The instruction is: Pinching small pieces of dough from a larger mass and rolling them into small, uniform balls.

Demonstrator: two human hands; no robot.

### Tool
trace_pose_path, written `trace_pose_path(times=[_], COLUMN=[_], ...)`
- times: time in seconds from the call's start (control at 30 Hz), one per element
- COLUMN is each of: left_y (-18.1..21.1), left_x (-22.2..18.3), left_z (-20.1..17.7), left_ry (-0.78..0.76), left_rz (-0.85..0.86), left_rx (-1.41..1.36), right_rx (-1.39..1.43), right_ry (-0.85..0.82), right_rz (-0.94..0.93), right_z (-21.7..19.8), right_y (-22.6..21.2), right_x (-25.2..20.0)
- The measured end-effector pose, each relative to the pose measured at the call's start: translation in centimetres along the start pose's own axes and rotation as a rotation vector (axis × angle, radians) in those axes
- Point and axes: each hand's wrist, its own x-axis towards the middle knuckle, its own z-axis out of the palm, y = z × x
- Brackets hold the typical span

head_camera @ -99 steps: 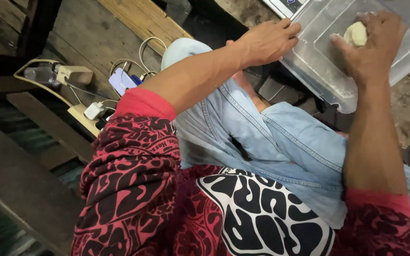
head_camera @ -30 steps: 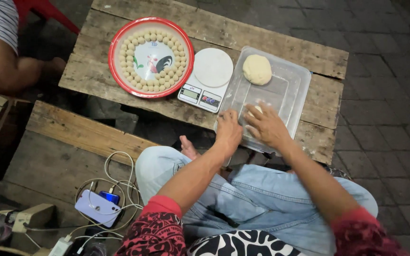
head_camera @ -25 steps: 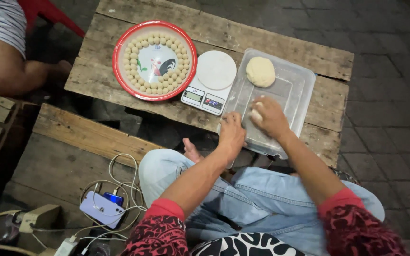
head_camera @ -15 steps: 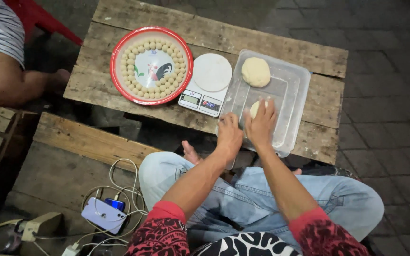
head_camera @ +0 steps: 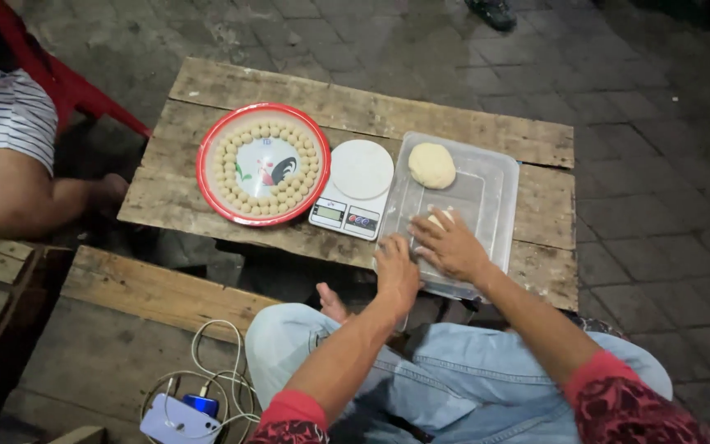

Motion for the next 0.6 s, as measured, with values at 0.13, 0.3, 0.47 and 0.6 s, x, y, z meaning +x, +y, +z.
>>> trace_pose_path(times=[0.13,0.3,0.47,0.6], left_y=[-0.5,0.4,0.4,0.7], left_x=[-1.0,-0.9,-1.4,-1.4], left_z=[-2.3,-1.7,-2.1,-1.4], left_ry=[-0.008,0.009,0.029,0.082], left_rz=[-0.001,-0.045,-0.047,-0.090], left_rx=[0.007,0.143,0.128,0.155], right_rx=[0.076,0.146,-0.029,-0.001], right_ry=[0.069,0.405,0.407,-0.020], right_rz=[0.094,0.723,0.940,0.895], right_z=[2.9,3.8,4.9,1.3], right_y=[2.8,0.8,-3.8,-8.4], right_x=[0.5,1.1,0.8,-2.2])
